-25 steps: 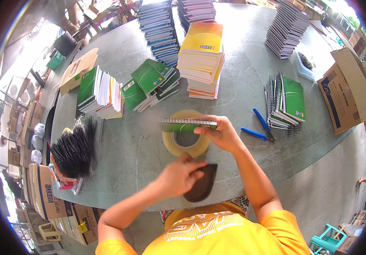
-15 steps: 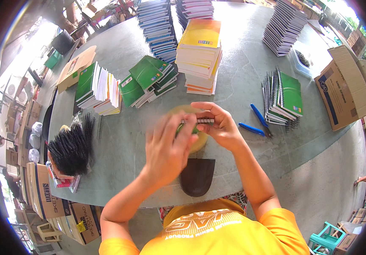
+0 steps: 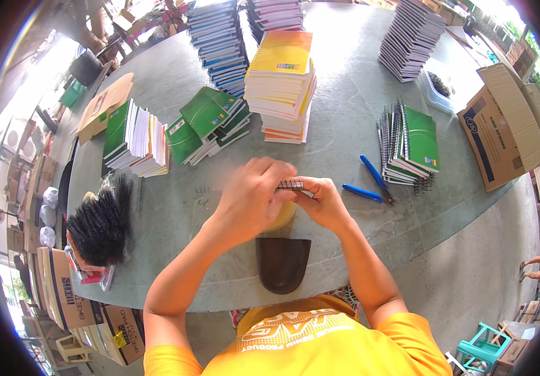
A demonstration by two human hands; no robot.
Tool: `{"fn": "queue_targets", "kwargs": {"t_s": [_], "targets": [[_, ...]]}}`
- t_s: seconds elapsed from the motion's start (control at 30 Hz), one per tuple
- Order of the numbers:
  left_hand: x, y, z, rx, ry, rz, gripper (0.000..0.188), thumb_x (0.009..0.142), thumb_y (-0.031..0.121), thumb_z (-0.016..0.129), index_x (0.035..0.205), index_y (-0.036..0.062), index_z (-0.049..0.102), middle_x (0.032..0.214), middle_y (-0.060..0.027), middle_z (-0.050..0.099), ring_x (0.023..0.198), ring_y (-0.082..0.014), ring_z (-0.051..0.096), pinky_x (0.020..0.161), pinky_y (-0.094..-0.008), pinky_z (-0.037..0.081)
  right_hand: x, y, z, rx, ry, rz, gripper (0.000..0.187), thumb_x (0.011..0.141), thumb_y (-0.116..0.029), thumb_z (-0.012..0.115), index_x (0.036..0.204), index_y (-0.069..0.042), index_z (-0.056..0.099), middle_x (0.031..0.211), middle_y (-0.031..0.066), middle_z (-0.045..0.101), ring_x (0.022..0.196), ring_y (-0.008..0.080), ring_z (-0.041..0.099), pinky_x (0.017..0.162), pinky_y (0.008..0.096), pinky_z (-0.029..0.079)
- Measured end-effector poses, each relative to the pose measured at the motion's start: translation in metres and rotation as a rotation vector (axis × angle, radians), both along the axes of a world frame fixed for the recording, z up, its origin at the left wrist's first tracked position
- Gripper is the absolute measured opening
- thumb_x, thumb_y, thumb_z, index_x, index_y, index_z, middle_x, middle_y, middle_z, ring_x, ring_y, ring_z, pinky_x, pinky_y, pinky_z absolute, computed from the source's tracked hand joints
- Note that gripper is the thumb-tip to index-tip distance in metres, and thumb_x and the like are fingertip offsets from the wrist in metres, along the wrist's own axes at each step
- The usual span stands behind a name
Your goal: The person threads a metal spiral coil through the pre-punched holes of notebook pages and covers, then repeats the process with several other notebooks, stacking them on the table.
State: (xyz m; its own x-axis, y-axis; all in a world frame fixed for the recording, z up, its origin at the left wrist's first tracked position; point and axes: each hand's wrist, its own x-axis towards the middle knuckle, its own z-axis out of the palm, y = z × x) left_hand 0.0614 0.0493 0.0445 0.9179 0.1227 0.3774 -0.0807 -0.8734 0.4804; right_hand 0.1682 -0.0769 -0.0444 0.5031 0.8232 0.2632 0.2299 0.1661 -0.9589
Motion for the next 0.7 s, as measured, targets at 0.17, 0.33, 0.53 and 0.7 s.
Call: {"fn": "queue_targets", "kwargs": {"t_s": [0.17, 0.33, 0.53, 0.7], "targets": [[0.006, -0.004, -0.007, -0.048, 0.002, -0.083, 0.02, 0.077, 0.01, 0.066, 0.094, 0.0026, 0.06, 0.088, -0.0136, 0.061, 0.085, -0.0327, 0.058, 0.075, -0.0397, 0.047, 0.002, -0.003, 0.002, -0.053, -0.041, 0.004, 0.023, 0.081, 0.0, 0.059, 0.104, -0.001, 0.063, 0.083, 0.0101, 0.068, 0.078, 0.0092, 0.062, 0.071, 0.0264, 0.049], [0.003, -0.004, -0.005, -0.05, 0.012, -0.108, 0.017, 0.076, 0.006, 0.063, 0.092, 0.0017, 0.06, 0.087, -0.0146, 0.061, 0.084, -0.0337, 0.058, 0.075, -0.0406, 0.047, -0.002, -0.001, 0.006, -0.016, 0.032, 0.021, 0.025, 0.081, 0.0, 0.059, 0.105, -0.001, 0.062, 0.081, 0.0095, 0.067, 0.076, 0.0062, 0.058, 0.07, 0.0257, 0.048], [0.007, -0.012, -0.009, -0.014, -0.075, -0.072, 0.017, 0.071, 0.003, 0.065, 0.088, 0.0024, 0.061, 0.084, -0.0149, 0.06, 0.081, -0.0324, 0.057, 0.072, -0.0394, 0.047, -0.002, 0.001, -0.007, 0.108, -0.007, -0.026, 0.024, 0.081, 0.002, 0.057, 0.104, -0.001, 0.062, 0.08, 0.0102, 0.067, 0.075, 0.0052, 0.055, 0.066, 0.0267, 0.048], [0.005, -0.015, -0.009, 0.015, -0.002, 0.102, 0.022, 0.067, 0.004, 0.069, 0.087, 0.0049, 0.062, 0.085, -0.0138, 0.059, 0.08, -0.0309, 0.055, 0.071, -0.0373, 0.046, -0.011, 0.005, 0.004, 0.019, -0.037, -0.058, 0.022, 0.08, 0.003, 0.057, 0.101, 0.0, 0.062, 0.077, 0.0105, 0.065, 0.072, 0.0069, 0.055, 0.064, 0.0273, 0.048]]}}
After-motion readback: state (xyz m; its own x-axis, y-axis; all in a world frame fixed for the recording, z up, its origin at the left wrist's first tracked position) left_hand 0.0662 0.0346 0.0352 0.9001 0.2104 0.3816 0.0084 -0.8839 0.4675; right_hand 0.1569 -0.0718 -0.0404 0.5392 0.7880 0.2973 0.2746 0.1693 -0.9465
